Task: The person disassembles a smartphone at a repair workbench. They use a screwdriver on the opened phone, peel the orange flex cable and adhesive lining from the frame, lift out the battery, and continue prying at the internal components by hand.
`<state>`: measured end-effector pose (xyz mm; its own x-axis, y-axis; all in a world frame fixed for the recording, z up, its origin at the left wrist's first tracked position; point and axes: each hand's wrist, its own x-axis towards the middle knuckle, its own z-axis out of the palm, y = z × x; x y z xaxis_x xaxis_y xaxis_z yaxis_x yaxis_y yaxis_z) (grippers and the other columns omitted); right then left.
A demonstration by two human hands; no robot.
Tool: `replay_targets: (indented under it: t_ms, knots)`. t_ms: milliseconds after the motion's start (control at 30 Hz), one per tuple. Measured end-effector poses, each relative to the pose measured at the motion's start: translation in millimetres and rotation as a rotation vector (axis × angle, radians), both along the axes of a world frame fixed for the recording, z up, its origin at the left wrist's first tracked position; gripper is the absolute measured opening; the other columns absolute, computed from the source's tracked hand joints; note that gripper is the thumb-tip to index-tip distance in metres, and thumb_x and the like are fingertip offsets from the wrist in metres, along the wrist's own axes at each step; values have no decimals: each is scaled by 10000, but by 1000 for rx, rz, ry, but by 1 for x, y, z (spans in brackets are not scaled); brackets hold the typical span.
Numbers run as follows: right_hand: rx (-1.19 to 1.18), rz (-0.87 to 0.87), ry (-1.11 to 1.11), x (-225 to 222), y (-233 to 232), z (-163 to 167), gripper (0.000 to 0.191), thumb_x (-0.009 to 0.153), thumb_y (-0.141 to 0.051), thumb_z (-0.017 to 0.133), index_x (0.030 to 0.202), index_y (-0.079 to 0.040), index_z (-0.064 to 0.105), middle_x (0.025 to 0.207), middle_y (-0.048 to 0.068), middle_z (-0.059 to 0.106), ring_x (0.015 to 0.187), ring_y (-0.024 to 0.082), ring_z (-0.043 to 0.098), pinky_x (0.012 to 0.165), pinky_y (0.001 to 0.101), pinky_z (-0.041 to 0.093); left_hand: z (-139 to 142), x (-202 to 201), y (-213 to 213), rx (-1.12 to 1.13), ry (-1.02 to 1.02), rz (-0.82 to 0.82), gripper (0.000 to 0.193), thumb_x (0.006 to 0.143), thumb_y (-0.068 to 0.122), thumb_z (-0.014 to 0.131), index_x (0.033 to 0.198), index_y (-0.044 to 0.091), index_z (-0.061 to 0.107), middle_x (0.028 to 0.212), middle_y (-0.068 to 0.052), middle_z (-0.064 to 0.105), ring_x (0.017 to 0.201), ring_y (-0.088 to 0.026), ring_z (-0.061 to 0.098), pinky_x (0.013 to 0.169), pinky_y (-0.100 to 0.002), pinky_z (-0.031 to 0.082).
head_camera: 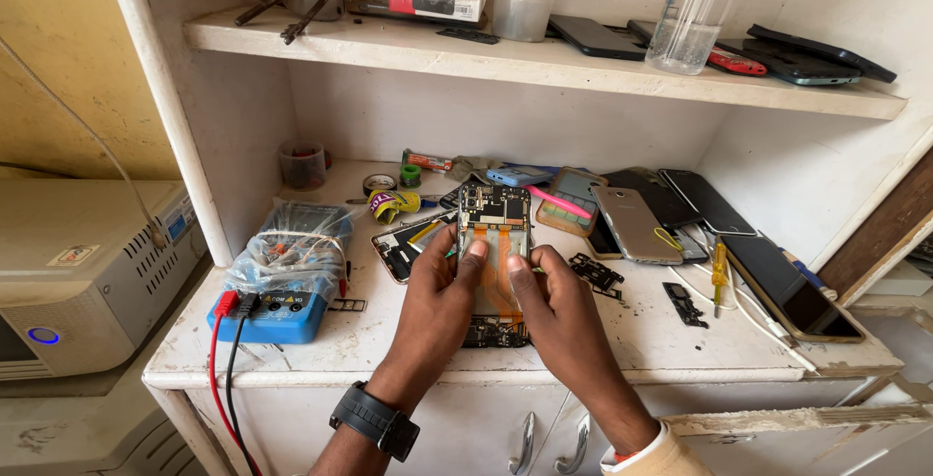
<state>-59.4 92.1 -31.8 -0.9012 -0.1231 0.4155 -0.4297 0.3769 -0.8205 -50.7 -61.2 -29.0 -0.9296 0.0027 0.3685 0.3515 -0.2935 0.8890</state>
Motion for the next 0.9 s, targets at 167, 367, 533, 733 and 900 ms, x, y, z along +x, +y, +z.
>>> replay_targets:
  t_ms: [167,367,533,733,900]
  knots:
    - [2,36,-18,4,-4,5,322,965,-310,661,1050,-18,557,688,33,662,594,54,488,509,286,400,-4,-1,-2,-15,48,11,306,1038,246,530,1279,69,596,1026,-25,731,895,-63,642,808,-259,546]
    - [165,-43,-19,11,-9,12,513,831,-300,759,1204,-46,515,863,83,810,737,98,758,630,272,560,-4,-2,-2,24,-1,-17,295,1042,251,546,1270,72,604,924,3,672,734,-40,511,647,-233,456]
    - [-23,90,-39,7,-9,8,466,868,-272,745,1208,-44,523,910,77,787,795,83,707,653,267,550,-3,-2,-2,71,19,-68,317,1044,253,541,1304,80,592,947,-5,683,774,-52,550,695,-239,489]
    - [-112,169,-102,-1,3,2,377,962,-325,647,1187,-34,565,841,40,689,686,63,570,580,262,453,-4,-3,2,86,16,-90,319,1042,259,509,1280,71,606,1074,-14,712,953,-80,624,862,-270,519]
    - [-10,61,-63,-6,-3,-1,410,943,-397,653,1095,-31,547,819,67,679,645,87,578,552,308,480,-7,-12,-2,93,-122,-75,365,1046,320,463,1263,84,637,1152,3,683,1069,-78,583,970,-268,455]
